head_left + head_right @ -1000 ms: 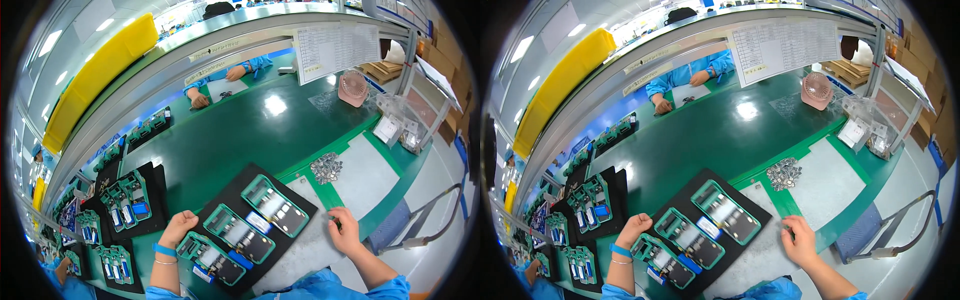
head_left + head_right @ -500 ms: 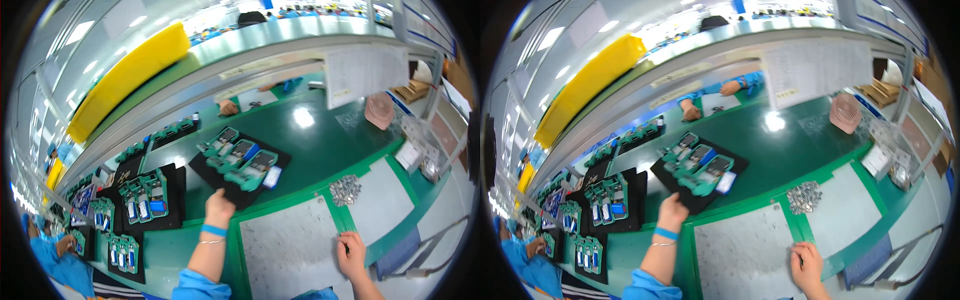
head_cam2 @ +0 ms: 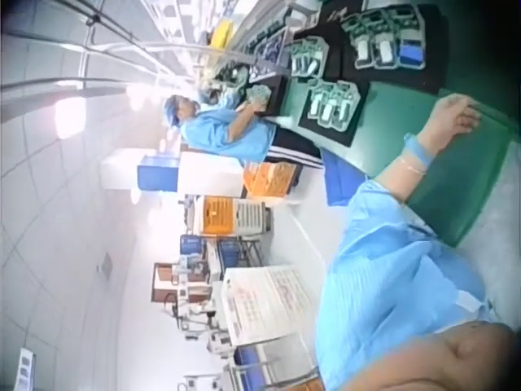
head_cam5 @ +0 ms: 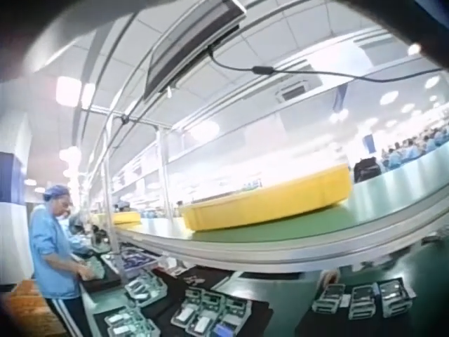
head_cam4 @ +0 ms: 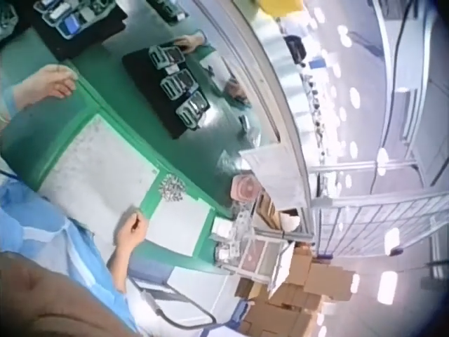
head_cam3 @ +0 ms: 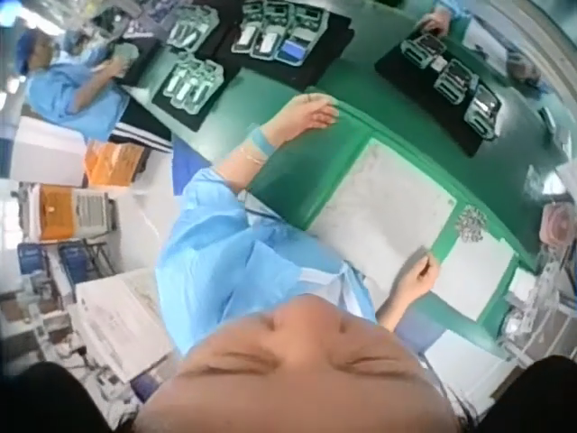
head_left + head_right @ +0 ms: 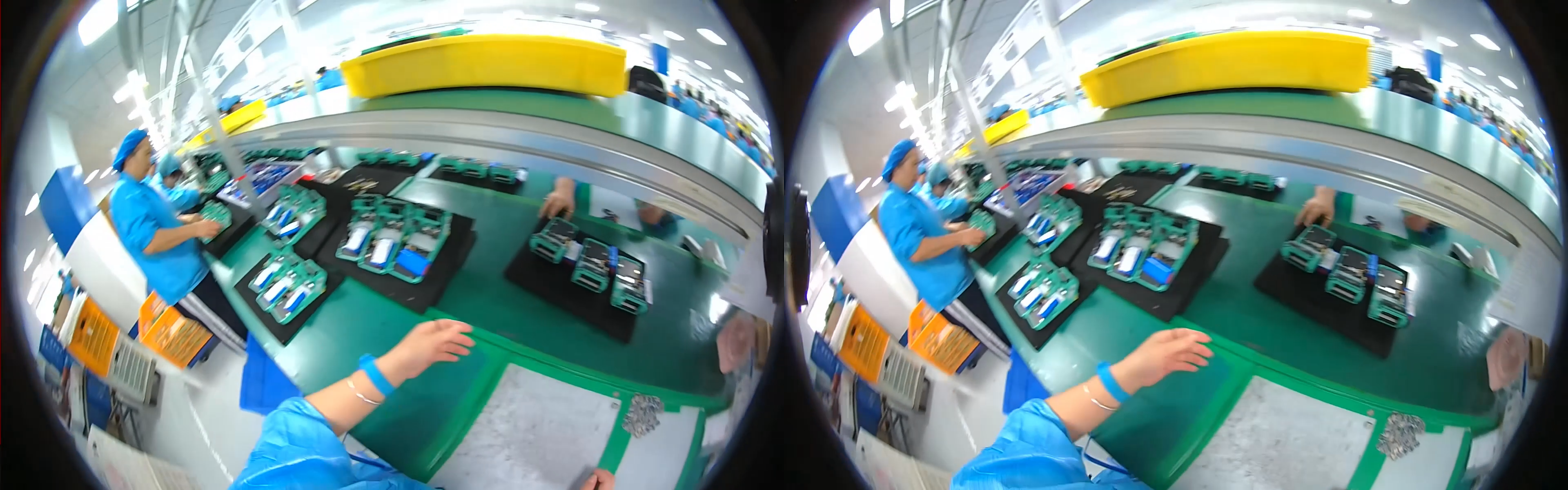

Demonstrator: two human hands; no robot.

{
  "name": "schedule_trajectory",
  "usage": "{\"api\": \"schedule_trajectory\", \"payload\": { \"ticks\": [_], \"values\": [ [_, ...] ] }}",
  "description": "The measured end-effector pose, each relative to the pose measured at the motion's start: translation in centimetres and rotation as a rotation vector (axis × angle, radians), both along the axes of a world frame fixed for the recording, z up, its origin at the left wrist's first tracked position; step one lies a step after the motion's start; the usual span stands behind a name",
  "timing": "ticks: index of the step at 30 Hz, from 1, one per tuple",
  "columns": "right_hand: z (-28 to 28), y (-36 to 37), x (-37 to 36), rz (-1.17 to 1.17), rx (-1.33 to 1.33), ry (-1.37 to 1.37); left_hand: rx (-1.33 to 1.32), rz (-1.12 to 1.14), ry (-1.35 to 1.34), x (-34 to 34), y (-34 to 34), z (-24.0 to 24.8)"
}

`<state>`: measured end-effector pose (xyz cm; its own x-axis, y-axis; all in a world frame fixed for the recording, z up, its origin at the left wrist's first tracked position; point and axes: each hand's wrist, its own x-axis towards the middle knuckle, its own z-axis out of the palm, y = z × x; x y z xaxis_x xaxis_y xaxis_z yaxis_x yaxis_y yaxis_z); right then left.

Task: The person assembles handheld electronic devices by placing metal clips into the device casings, connecting and fitting battery packs into the compartments, and sliding the tray of devices down the assembly table.

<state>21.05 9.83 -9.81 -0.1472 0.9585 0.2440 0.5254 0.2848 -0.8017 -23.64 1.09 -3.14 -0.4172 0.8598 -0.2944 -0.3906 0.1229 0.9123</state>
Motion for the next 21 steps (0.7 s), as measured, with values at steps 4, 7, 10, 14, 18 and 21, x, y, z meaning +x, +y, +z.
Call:
{"api": "schedule_trajectory", "payload": {
  "ticks": [4, 7, 10, 14, 18, 21],
  "values": [
    [0.8, 0.2, 0.0, 0.027, -0.017, -0.03, -0.161, 0.583, 0.245, -5.1, -13.3, -1.5],
    [1.1, 0.4, 0.0, 0.071, -0.02, -0.075, -0.355, 1.153, 0.484, -9.4, -23.8, -4.4],
    [0.8, 0.6, -0.3, 0.068, -0.041, -0.126, -0.351, 1.295, 0.062, -12.5, -29.3, -6.2],
    [1.4, 0.5, -0.3, 0.048, -0.017, -0.148, -0.24, 1.299, -0.184, -15.6, -29.8, -7.3],
    [1.4, 0.0, -1.2, 0.062, -0.023, -0.137, -0.422, 1.15, -0.064, -18.4, -32.5, -9.1],
    [1.0, 0.1, -0.9, 0.055, -0.019, -0.232, -0.626, 1.082, 0.107, -19.2, -31.0, -9.0]
  ]
}}
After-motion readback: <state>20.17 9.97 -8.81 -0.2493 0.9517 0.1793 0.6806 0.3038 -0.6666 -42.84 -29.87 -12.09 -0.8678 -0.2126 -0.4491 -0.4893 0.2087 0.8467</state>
